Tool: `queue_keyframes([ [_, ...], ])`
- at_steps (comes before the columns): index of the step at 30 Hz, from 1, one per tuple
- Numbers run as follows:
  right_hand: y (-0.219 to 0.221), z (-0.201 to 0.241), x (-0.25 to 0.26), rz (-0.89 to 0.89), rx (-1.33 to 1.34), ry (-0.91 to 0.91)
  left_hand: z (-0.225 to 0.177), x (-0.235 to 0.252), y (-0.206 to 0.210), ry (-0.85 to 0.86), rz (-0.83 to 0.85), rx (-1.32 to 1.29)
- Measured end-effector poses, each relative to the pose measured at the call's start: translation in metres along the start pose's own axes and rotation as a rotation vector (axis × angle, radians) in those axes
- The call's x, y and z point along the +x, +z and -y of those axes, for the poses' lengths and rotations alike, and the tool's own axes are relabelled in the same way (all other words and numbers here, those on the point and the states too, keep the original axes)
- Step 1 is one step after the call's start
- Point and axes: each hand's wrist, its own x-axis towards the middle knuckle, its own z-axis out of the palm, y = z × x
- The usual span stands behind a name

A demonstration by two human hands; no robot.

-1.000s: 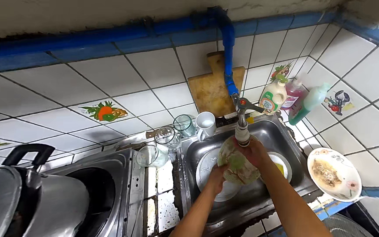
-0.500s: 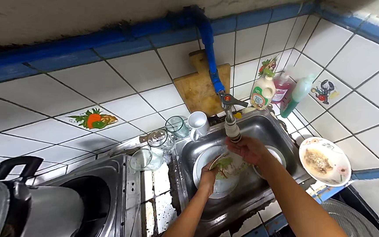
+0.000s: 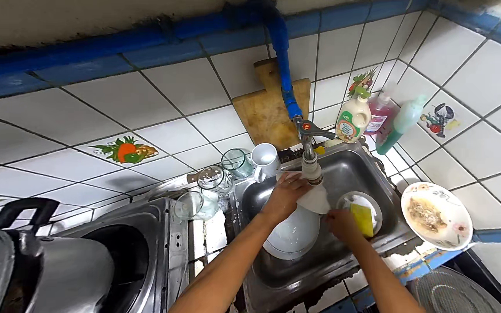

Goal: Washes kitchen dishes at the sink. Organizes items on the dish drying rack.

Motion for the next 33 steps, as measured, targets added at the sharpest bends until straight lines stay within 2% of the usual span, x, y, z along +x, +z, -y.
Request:
queue_keyframes([
  [1, 0.011, 0.001, 0.012, 0.026, -0.057, 0.008, 0.004, -0.005, -0.006, -0.009, 0.018, 0.029],
  [5, 0.054, 0.007, 0.056, -0.178, -0.067, 0.049, 0.008, -0.025, -0.028, -0.057, -0.036, 0.088],
  [8, 0.072, 0.005, 0.076, -0.229, -0.149, 0.04, 0.002, -0.043, -0.046, -0.095, -0.076, 0.134],
  [12, 0.063, 0.007, 0.084, -0.115, -0.175, 0.092, -0.007, -0.077, -0.069, -0.216, -0.179, 0.124],
  [15, 0.051, 0.003, 0.087, -0.055, -0.031, 0.1, -0.015, -0.102, -0.081, -0.325, -0.295, 0.095],
  [21, 0.039, 0.022, 0.074, -0.168, 0.208, -0.05, -0.036, -0.137, -0.097, -0.454, -0.477, 0.052],
  [23, 0.029, 0.035, 0.063, -0.192, 0.17, -0.105, -0.045, -0.144, -0.103, -0.483, -0.53, 0.027],
  [25, 0.016, 0.047, 0.045, -0.197, 0.061, -0.222, -0.053, -0.151, -0.107, -0.508, -0.59, -0.023],
  [27, 0.007, 0.048, 0.026, -0.272, -0.033, -0.457, -0.059, -0.159, -0.109, -0.543, -0.637, -0.089],
  [30, 0.001, 0.033, 0.013, -0.522, -0.201, -0.867, -0.067, -0.168, -0.115, -0.576, -0.665, -0.16],
  [33, -0.009, 0.008, 0.025, -0.811, -0.379, -1.046, -0.074, -0.172, -0.117, -0.578, -0.682, -0.202],
])
